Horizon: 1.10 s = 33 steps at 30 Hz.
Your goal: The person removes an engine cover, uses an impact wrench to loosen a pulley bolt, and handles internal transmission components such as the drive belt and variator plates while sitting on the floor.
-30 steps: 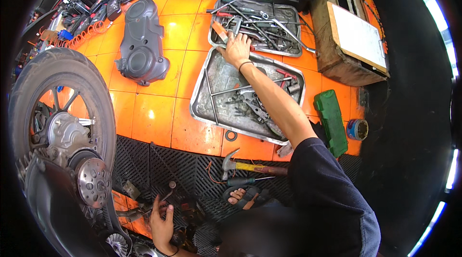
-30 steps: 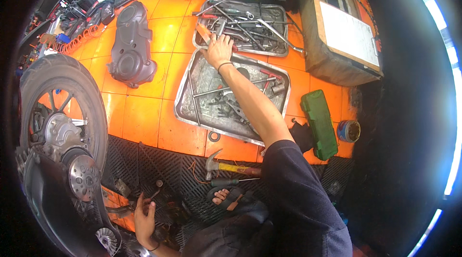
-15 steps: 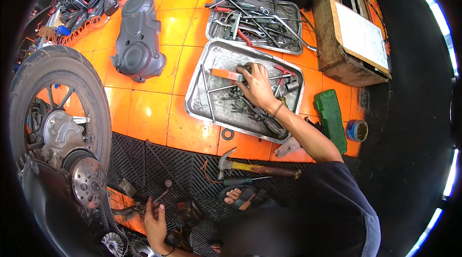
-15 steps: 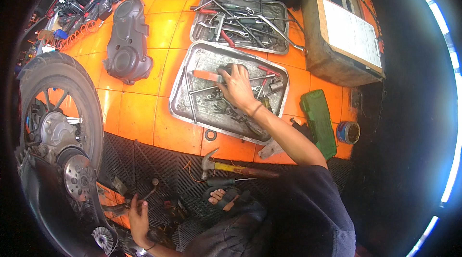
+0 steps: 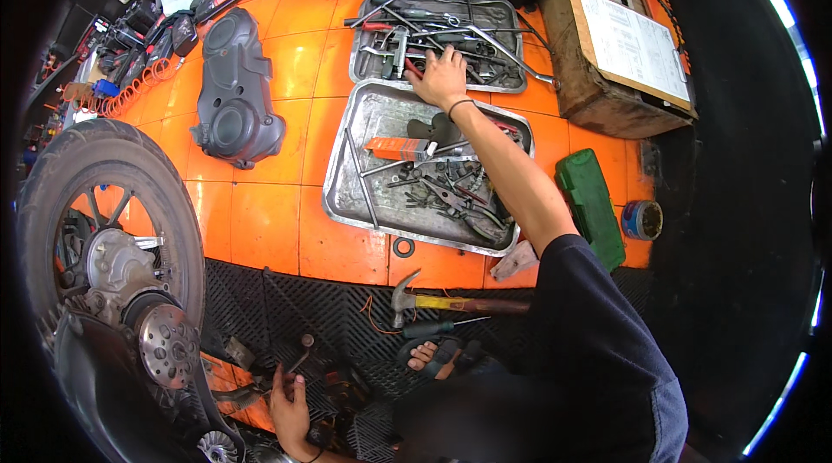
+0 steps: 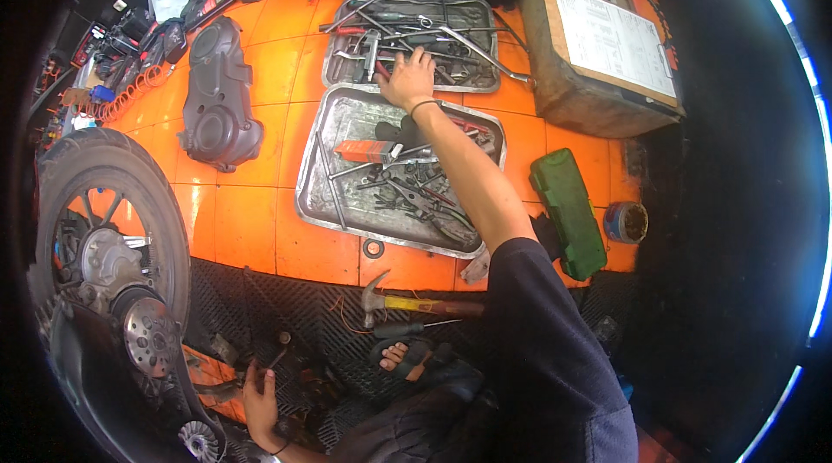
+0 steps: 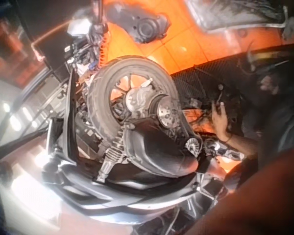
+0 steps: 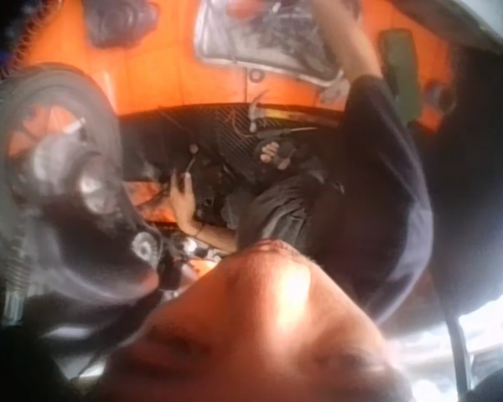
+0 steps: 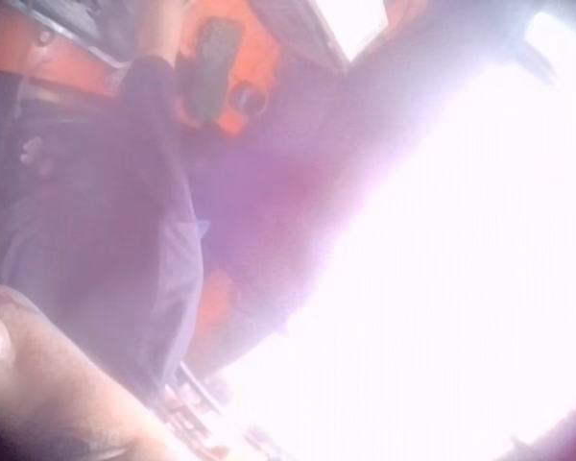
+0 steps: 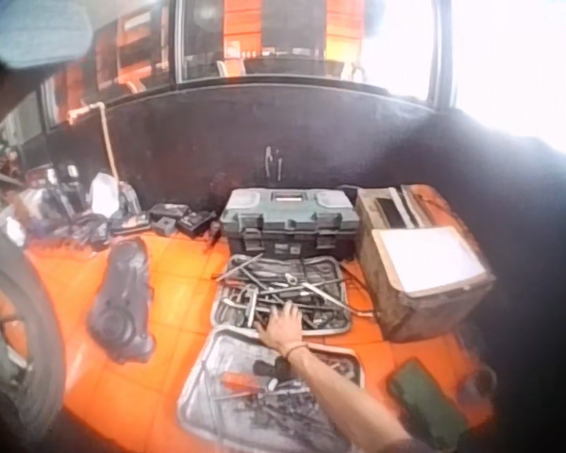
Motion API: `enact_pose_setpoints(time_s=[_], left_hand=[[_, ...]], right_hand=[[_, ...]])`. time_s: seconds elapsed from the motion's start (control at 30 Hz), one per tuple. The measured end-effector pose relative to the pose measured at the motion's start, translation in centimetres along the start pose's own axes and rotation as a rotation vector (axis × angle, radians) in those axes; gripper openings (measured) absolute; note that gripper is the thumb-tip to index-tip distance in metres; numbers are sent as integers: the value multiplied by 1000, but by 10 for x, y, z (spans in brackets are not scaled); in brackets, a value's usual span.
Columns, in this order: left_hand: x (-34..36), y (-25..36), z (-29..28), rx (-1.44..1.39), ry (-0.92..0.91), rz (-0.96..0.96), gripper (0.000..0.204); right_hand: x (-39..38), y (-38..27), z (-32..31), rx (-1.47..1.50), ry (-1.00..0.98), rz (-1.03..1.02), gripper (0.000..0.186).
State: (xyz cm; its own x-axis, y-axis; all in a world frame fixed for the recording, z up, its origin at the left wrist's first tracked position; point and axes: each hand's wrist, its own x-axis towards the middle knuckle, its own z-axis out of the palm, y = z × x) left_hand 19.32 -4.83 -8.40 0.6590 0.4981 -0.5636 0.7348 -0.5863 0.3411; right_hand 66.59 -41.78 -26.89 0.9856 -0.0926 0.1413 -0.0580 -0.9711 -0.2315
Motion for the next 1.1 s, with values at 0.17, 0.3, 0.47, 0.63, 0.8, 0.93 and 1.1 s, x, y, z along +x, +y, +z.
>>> enact_pose_setpoints(time_s=[0.17,0.3,0.47,0.63,0.8,0.93,1.1], left_hand=[[4,-16,1,1,47,100,62],[4,-8,-1,-8,41,47,62],[6,-2,-1,15,15,45,63],[9,-15,5,-62,31,73,64],[7,-10,4,-29,41,38,61],[6,-6,1,48,83,101,59],[9,-16,6,-19,66,95,57]], right_hand=[[-4,1,13,68,113,-290,50],[19,11,-12,78,175,-213,73],[67,46,-8,-90,-72,-290,73],[63,52,-9,-59,-129,-254,59],[55,70,7,-82,-5,-420,44],[83,70,-23,-148,-11,-357,36],[115,82,-73,-551,410,-371,23]])
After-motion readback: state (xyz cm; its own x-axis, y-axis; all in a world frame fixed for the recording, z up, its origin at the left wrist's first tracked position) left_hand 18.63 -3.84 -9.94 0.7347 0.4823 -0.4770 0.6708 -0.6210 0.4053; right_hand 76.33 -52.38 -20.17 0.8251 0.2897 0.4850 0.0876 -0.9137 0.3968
